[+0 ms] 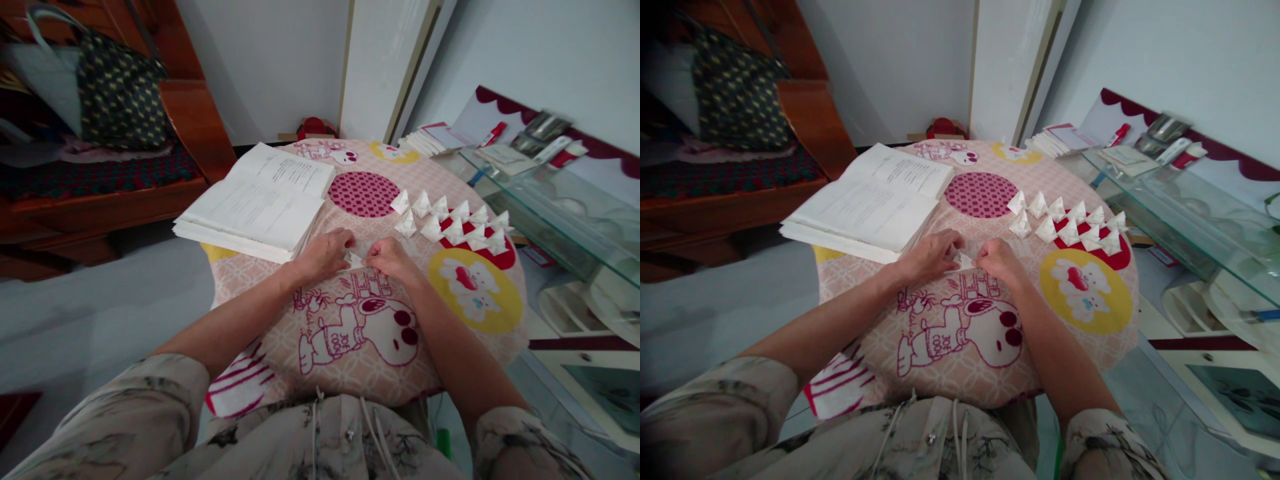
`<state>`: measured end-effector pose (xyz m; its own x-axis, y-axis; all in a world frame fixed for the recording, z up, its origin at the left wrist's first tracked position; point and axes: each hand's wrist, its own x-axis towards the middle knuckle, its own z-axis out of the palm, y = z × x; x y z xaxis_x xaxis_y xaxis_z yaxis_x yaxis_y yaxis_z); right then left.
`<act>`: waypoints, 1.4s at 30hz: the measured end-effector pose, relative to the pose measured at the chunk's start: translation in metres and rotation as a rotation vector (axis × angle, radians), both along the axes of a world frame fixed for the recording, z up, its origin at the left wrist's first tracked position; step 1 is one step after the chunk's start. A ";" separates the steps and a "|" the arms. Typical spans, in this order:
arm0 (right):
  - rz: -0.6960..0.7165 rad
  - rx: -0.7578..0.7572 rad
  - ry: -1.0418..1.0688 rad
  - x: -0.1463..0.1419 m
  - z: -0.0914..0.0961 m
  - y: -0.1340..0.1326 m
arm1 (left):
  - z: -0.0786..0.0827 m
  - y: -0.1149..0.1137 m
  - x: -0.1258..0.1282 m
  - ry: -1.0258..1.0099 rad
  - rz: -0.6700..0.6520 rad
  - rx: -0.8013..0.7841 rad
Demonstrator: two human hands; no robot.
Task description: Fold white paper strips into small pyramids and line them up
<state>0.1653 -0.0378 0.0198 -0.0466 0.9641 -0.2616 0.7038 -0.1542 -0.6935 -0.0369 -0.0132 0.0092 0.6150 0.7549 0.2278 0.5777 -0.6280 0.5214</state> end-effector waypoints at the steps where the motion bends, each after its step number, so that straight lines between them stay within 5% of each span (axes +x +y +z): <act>1: -0.004 -0.002 -0.002 0.000 -0.001 0.000 | 0.000 -0.003 0.000 -0.027 -0.073 0.051; 4: -0.011 -0.010 -0.013 0.001 -0.004 0.002 | 0.000 -0.008 -0.001 -0.038 -0.322 0.105; 7: -0.001 -0.005 -0.008 0.003 -0.006 0.003 | -0.002 -0.009 -0.002 0.002 -0.420 0.099; 17: -0.133 -0.128 0.276 0.011 -0.003 0.002 | -0.007 -0.005 -0.005 0.089 -0.378 0.147; 42: 0.114 -0.031 -0.067 0.006 -0.001 0.003 | -0.011 -0.004 -0.006 -0.010 -0.424 0.199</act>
